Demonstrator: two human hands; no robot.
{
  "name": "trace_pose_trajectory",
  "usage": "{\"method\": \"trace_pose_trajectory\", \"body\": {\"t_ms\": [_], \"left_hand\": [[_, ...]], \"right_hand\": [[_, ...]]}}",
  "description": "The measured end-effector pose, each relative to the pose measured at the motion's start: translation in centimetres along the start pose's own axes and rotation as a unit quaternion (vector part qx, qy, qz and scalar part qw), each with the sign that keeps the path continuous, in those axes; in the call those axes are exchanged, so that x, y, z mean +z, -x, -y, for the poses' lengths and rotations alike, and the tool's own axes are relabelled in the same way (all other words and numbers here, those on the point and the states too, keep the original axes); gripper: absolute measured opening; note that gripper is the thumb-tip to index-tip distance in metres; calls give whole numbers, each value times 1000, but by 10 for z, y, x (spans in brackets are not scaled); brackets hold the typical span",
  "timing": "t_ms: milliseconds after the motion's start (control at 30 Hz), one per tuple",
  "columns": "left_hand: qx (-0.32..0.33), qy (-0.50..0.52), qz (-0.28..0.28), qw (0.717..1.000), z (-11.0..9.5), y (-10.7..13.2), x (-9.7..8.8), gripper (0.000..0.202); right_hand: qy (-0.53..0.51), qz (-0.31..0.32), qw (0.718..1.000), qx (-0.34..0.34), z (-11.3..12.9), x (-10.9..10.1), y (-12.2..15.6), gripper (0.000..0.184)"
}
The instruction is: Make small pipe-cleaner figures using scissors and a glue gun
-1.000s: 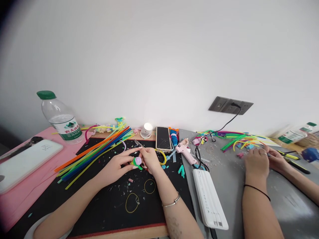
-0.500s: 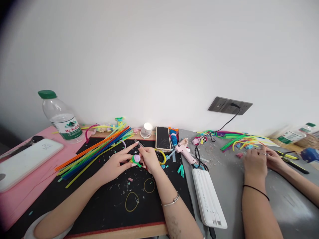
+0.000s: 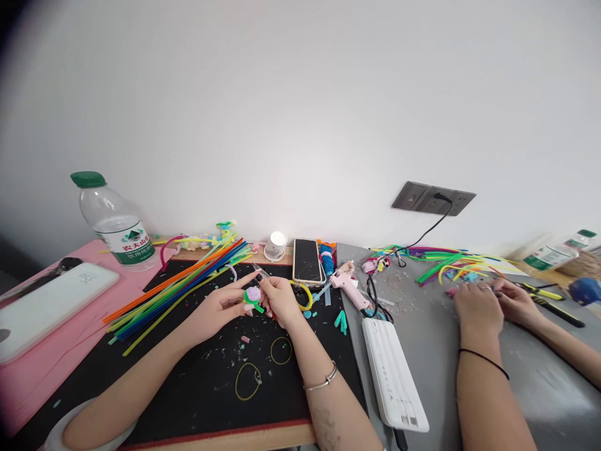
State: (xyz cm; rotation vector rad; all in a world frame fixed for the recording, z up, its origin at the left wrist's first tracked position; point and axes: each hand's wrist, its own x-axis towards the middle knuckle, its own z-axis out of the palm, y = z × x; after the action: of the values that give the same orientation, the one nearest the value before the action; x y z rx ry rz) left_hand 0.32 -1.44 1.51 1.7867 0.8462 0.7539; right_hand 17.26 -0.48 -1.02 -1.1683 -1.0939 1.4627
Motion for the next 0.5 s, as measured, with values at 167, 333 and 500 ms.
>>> {"method": "trace_pose_trajectory", "body": {"t_ms": [167, 333, 500], "left_hand": [[9, -38, -3, 999, -5, 2, 0, 26], [23, -77, 32, 996, -5, 2, 1, 26], [22, -85, -12, 996, 1, 0, -1, 29]], "right_hand": [[7, -15, 1000, 3, 1, 1, 0, 42], [24, -20, 999, 11, 0, 0, -1, 36], [9, 1, 1000, 3, -1, -1, -2, 40]]}}
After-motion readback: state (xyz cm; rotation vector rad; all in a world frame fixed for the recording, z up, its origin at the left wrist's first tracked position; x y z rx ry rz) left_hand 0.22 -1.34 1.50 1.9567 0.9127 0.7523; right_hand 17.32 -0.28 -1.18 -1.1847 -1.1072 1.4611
